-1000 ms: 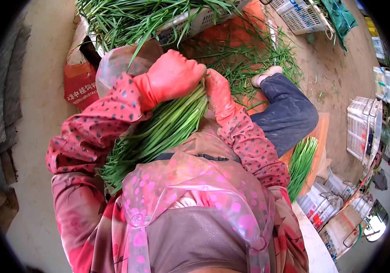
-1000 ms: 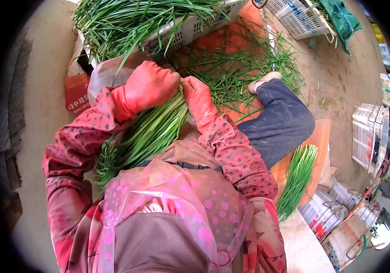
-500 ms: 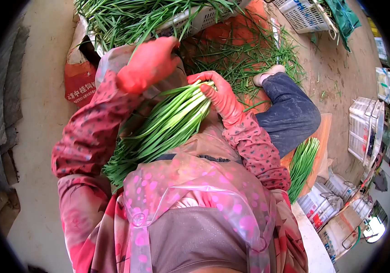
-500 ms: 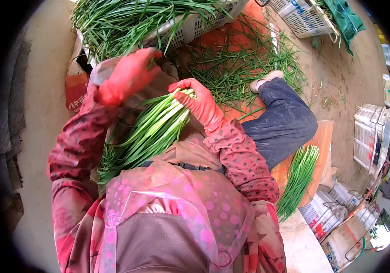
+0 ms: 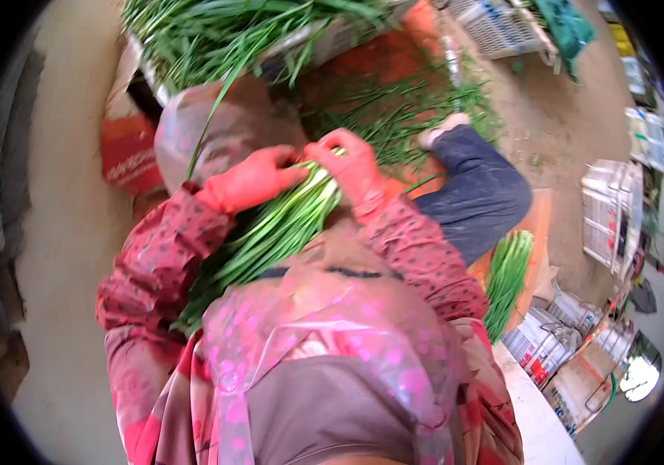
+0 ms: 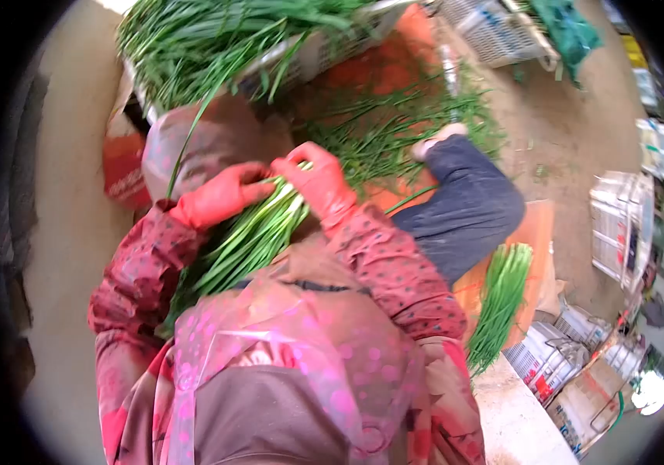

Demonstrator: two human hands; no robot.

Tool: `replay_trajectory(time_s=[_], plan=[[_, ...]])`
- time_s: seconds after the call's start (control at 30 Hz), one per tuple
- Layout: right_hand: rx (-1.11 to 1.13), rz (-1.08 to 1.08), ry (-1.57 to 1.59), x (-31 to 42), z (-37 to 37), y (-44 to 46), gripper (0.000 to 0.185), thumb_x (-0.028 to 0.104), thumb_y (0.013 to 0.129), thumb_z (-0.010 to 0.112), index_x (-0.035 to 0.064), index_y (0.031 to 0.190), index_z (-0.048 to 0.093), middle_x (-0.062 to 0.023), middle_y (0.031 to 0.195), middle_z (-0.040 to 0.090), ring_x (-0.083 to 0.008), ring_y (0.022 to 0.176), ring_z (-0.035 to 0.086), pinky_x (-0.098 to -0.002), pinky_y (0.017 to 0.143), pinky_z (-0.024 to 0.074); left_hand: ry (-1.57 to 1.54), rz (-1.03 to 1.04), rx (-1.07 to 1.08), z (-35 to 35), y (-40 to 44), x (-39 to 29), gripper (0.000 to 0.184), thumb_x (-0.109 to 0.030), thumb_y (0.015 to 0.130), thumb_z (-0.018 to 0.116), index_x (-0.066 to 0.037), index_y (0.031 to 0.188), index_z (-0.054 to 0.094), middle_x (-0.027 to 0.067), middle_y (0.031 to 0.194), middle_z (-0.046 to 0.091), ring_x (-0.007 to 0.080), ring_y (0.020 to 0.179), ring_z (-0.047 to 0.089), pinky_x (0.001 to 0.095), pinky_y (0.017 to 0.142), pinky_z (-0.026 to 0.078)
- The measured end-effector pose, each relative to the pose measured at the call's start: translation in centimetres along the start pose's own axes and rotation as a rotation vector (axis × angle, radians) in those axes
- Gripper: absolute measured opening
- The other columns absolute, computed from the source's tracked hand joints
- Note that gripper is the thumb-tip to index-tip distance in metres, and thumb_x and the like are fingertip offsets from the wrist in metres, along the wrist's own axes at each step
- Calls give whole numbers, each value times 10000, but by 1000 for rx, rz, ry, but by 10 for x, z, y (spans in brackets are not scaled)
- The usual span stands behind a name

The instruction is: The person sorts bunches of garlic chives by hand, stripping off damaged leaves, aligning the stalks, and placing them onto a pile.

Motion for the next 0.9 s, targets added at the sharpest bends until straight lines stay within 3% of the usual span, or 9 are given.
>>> replay_trajectory(time_s=[0.13,0.37,0.43,0.5,0.57,0.63,0.7,0.8,0.9], plan=[[17,-67,-112,28,-21,22,217,216,752,746,37,733,625,-42,683,624,-102,677,568,-284,655,489,-398,-31,277,12,-8,-25,493,-320,894,633,6,1248,525,58,1099,626,127,978,584,293,879,478],[-534,-316,-411,236,-255,46,262,298,752,758,57,742,656,-42,721,644,-109,691,567,-290,653,474,0,80,286,17,-13,-15,496,-289,851,695,6,1222,547,36,1041,646,133,934,582,289,836,485],[-640,-456,-291,291,-303,15,238,280,782,730,58,747,650,-42,736,652,-103,704,564,-288,691,467,-81,-306,247,18,-31,4,466,-277,856,686,10,1202,564,45,993,663,143,903,597,296,813,488],[-682,-433,-610,302,-322,10,248,275,775,721,41,752,645,-76,746,659,-131,708,583,-308,691,477,-15,7,217,1,-17,15,507,-256,825,714,14,1221,550,63,972,675,184,904,631,307,816,496],[-623,-528,-767,286,-302,11,254,282,766,700,36,755,638,-127,778,649,-214,722,606,-331,718,493,507,134,-129,-43,-37,-30,608,-260,781,747,12,1270,509,118,1071,656,231,959,633,325,833,496],[-491,-462,-731,272,-244,6,224,269,784,669,53,764,617,-93,789,625,-207,733,607,-335,710,502,472,339,-363,-61,-60,-107,745,-301,739,781,1,1335,451,164,1209,593,254,1055,594,345,881,477],[-375,-878,-947,255,-169,4,166,221,767,686,72,763,613,-88,722,592,-231,660,600,-335,598,501,548,695,-487,-53,-77,-179,885,-336,699,817,-6,1392,377,179,1309,517,266,1168,523,359,964,423],[-229,-998,-906,254,-88,-21,176,220,763,669,73,736,577,-99,711,560,-287,665,598,-363,572,487,186,767,-217,-25,-47,-216,1088,-513,629,810,-3,1437,289,166,1401,429,241,1265,429,363,1053,321],[-141,-966,-646,267,-58,-40,183,224,763,665,68,748,569,-100,737,560,-301,681,599,-373,566,480,-53,683,32,5,-7,-196,1035,-374,591,879,20,1387,346,118,1385,395,202,1273,381,345,1054,313]])
Point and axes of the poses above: each hand's wrist, its own y-axis towards the middle knuckle, its own z-axis out of the palm, x = y × z, the point moved 8 cm from there along y, towards the middle knuckle
